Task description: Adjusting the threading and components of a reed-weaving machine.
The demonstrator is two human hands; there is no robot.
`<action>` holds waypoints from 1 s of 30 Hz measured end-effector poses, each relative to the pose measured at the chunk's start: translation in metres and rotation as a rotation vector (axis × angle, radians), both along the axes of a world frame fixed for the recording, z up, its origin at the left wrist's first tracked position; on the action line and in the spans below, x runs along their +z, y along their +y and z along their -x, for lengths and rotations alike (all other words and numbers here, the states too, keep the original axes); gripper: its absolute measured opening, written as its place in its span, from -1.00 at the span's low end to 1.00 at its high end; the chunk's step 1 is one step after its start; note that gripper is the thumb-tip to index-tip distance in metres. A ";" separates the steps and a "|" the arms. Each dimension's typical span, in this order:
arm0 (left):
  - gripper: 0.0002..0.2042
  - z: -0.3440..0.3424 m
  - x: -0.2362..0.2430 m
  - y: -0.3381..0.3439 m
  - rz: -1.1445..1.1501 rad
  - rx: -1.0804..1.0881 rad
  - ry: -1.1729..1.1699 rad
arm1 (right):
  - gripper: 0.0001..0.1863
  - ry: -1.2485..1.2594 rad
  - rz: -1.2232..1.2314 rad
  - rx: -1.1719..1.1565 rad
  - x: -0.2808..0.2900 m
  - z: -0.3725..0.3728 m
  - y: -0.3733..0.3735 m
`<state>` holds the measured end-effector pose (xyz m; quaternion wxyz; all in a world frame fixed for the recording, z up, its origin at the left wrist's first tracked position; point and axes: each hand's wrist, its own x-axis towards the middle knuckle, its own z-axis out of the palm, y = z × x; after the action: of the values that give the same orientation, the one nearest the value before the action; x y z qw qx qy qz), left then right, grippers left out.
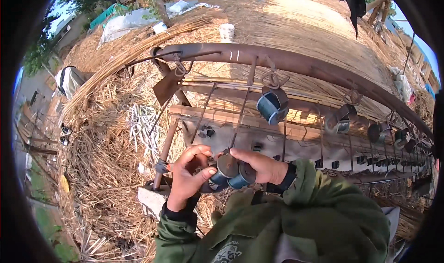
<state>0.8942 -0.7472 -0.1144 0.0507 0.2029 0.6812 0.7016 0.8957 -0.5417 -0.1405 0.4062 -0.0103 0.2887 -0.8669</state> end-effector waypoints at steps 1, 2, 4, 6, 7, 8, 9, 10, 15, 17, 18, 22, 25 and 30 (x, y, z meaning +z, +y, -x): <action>-0.57 0.008 -0.011 -0.009 -0.145 0.088 -0.143 | -0.57 -0.026 0.078 0.045 0.016 -0.012 -0.005; -0.57 0.012 -0.014 -0.009 -0.122 0.157 -0.108 | -0.55 0.094 0.091 0.151 0.030 -0.023 -0.010; -0.57 0.026 -0.007 0.007 0.202 0.200 0.274 | -0.52 0.412 0.067 0.304 0.044 -0.048 -0.025; -0.58 0.034 0.004 0.039 0.488 0.009 0.642 | -0.49 0.662 0.038 0.463 0.066 -0.056 -0.048; -0.62 0.034 0.013 0.047 0.441 -0.051 0.728 | -0.47 0.727 0.057 0.590 0.081 -0.052 -0.055; -0.71 0.036 0.016 0.048 0.330 -0.079 0.620 | -0.47 0.730 0.064 0.591 0.088 -0.049 -0.056; -0.80 0.041 0.014 0.052 0.207 -0.121 0.506 | -0.46 0.745 0.077 0.578 0.090 -0.045 -0.052; -0.89 0.042 0.016 0.052 0.123 0.015 0.279 | -0.46 0.760 0.089 0.566 0.093 -0.042 -0.049; -0.90 0.083 -0.009 -0.025 0.252 0.169 0.170 | -0.42 0.584 0.041 0.376 0.077 0.003 0.013; -0.90 0.073 -0.018 -0.053 0.426 -0.193 0.056 | -0.45 0.238 -0.032 0.187 0.058 0.016 0.041; -0.90 0.065 -0.010 -0.046 0.365 -0.316 -0.020 | -0.46 0.287 -0.140 0.140 0.052 0.023 0.050; -0.67 0.068 -0.007 -0.018 -0.489 -0.376 -0.190 | -0.51 0.688 -0.529 -0.044 0.021 0.051 0.040; -0.28 0.097 0.007 0.029 -0.922 -0.207 -0.257 | -0.63 0.361 -0.577 -0.213 -0.021 0.077 0.002; -0.34 0.071 -0.029 0.051 -0.508 -0.313 -0.274 | -0.57 -0.074 0.279 -0.153 -0.030 0.129 -0.015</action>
<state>0.8233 -0.6959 -0.1439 0.1968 0.2153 0.4318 0.8535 0.7663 -0.5571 -0.1703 0.3441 -0.0127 0.1503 -0.9267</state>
